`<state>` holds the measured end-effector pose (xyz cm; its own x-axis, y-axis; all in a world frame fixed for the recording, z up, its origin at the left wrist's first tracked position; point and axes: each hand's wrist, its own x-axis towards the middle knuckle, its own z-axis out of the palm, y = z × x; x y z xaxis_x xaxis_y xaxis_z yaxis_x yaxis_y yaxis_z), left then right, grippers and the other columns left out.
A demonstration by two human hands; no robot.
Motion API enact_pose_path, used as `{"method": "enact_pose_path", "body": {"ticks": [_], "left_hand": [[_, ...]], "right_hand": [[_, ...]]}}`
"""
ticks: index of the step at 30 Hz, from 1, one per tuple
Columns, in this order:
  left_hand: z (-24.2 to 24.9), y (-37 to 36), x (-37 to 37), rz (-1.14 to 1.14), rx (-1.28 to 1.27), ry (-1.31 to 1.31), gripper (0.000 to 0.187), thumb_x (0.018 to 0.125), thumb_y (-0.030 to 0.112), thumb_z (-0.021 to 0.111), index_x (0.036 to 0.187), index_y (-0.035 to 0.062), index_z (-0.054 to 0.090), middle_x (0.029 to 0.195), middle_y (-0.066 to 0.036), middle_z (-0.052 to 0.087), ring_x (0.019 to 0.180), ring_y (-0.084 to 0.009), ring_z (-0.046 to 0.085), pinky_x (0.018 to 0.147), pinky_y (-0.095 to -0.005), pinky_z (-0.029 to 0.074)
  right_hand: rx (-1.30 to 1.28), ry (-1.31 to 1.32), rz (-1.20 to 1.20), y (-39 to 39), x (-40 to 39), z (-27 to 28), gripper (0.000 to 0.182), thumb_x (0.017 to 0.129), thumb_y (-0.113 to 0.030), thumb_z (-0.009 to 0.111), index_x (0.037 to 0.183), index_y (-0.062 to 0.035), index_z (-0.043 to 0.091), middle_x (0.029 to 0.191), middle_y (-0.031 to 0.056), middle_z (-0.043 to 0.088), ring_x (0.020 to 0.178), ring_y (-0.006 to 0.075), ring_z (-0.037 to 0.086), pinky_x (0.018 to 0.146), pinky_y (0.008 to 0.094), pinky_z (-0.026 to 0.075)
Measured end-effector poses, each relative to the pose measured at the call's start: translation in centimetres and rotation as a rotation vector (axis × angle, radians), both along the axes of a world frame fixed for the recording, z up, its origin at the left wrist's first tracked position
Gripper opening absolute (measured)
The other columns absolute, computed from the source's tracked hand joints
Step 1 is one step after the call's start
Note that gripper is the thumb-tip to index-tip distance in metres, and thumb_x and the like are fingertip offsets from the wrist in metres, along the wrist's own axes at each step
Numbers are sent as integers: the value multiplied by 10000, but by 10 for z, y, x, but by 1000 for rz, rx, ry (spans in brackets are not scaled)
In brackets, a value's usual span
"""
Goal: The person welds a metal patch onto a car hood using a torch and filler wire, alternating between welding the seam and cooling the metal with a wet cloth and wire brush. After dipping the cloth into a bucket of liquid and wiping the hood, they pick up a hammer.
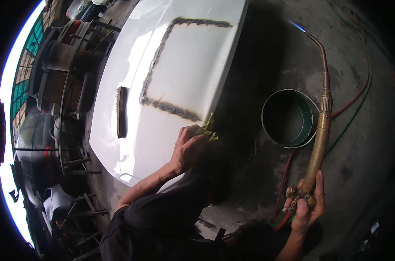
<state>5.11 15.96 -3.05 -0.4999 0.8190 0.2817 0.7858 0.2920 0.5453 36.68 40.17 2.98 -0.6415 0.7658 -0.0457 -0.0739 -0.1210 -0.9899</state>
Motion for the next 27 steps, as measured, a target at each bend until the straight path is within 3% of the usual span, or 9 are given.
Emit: {"method": "enact_pose_path", "body": {"ticks": [9, 21, 24, 27], "left_hand": [[-6, 3, -1, -28, 9, 81, 417, 795, -5, 770, 1196, 86, 699, 1299, -163, 598, 1138, -410, 583, 966, -508, 510], [-12, 8, -6, -80, -109, 151, 402, 837, 48, 683, 1233, 118, 689, 1356, -152, 567, 1254, -394, 523, 1036, -524, 425], [-27, -20, -67, 23, -198, 373, 445, 822, 86, 641, 1266, 102, 657, 1378, -198, 545, 1256, -433, 510, 1014, -560, 412], [-17, -57, -157, 495, -233, 479, 238, 961, 64, 582, 1165, 92, 702, 1258, -165, 614, 1111, -375, 534, 927, -501, 424]], "right_hand": [[17, 42, 1, -1, 2, -1, 757, 941, -200, 549, 1634, -4, 316, 1040, 152, 593, 646, 171, 649, 463, 265, 564], [-4, 18, -2, 0, 1, 0, 762, 908, -162, 540, 1625, 4, 340, 1022, 152, 591, 614, 172, 630, 464, 276, 555], [8, 13, 39, 2, 3, 1, 752, 956, -203, 541, 1631, 29, 305, 1055, 142, 586, 689, 162, 662, 454, 250, 542], [4, 6, 25, -1, 4, 1, 746, 956, -202, 539, 1628, 29, 313, 1056, 141, 586, 698, 163, 663, 455, 251, 544]]}}
